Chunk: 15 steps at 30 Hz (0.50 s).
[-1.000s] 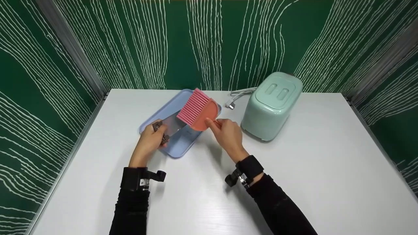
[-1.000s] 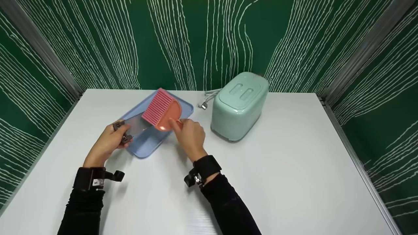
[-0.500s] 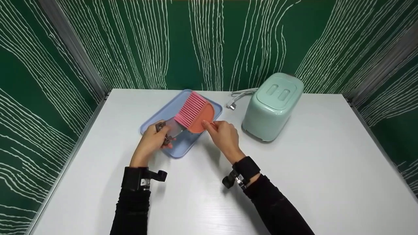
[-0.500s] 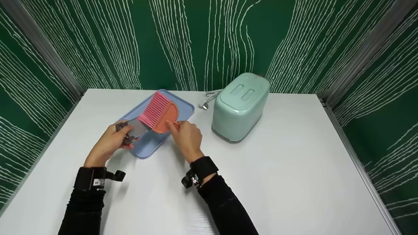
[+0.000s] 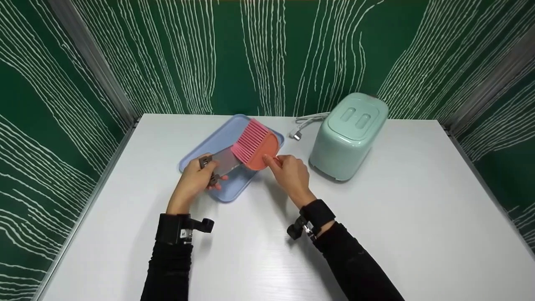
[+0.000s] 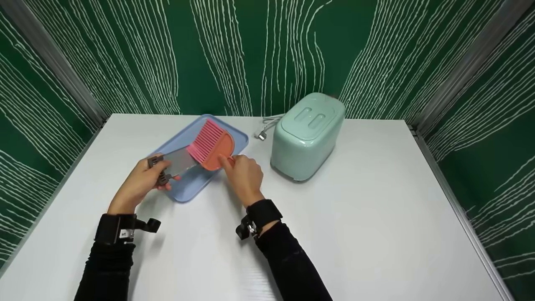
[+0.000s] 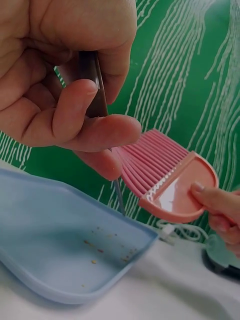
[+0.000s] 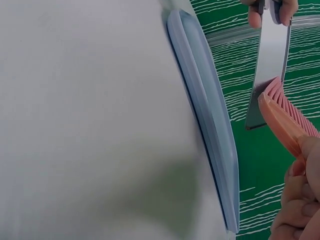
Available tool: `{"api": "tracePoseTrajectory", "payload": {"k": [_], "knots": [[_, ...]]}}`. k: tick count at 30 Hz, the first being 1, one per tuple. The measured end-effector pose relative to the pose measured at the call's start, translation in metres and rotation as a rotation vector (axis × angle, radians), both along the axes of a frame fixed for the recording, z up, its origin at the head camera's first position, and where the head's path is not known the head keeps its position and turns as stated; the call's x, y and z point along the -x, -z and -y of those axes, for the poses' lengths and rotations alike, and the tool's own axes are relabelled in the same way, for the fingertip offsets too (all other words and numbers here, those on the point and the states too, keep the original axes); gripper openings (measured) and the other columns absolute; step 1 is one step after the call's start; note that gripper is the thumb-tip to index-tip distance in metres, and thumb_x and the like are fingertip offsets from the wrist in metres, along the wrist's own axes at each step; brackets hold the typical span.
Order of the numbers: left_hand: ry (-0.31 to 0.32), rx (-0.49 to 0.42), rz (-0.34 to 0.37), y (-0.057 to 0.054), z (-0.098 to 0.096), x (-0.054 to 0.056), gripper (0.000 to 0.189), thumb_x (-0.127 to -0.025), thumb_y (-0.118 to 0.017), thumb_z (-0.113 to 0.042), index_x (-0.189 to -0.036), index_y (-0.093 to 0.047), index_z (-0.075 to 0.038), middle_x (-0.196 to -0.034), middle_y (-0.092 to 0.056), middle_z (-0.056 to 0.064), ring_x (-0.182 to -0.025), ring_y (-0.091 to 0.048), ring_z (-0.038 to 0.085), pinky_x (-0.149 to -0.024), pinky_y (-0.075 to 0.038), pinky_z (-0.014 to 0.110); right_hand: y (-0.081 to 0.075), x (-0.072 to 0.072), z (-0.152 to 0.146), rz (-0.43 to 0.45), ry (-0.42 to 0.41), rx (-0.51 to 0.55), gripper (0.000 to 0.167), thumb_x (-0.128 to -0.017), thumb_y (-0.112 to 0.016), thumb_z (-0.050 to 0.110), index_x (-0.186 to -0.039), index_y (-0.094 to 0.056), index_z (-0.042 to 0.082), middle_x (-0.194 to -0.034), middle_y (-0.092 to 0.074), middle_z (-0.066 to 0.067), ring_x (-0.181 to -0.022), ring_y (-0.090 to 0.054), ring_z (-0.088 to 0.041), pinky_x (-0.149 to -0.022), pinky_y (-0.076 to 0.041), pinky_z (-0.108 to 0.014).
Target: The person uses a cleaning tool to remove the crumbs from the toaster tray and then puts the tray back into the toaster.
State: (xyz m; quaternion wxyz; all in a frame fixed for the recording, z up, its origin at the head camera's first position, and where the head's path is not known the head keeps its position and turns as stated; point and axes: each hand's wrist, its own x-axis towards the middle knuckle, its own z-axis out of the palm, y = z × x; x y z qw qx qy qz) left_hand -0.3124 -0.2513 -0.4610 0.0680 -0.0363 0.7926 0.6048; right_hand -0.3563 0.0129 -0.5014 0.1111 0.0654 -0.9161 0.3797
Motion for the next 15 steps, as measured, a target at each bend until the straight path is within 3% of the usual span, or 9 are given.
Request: {"api": "tracePoseTrajectory", "payload": {"k": [5, 15], "knots": [[-0.013, -0.013, -0.008, 0.000, -0.001, 0.000, 0.028, -0.112, -0.046, -0.019, -0.129, -0.060, -0.002, -0.090, -0.081, 0.014, -0.055, -0.069, 0.012, -0.053, -0.048, 0.022, 0.001, 0.001, -0.004, 0.022, 0.020, -0.010, 0.064, -0.104, -0.065, 0.055, -0.058, -0.037, 0.021, -0.055, -0.031, 0.008, -0.053, -0.031, -0.011, -0.056, -0.022, -0.030], [-0.012, 0.002, -0.023, 0.001, 0.002, -0.001, 0.034, -0.113, -0.046, -0.021, -0.138, -0.059, -0.002, -0.094, -0.081, 0.017, -0.060, -0.071, 0.012, -0.057, -0.053, 0.023, 0.005, 0.004, -0.016, 0.059, 0.057, -0.028, 0.064, -0.104, -0.065, 0.057, -0.060, -0.038, 0.020, -0.056, -0.031, 0.006, -0.054, -0.031, -0.013, -0.056, -0.022, -0.031]]}}
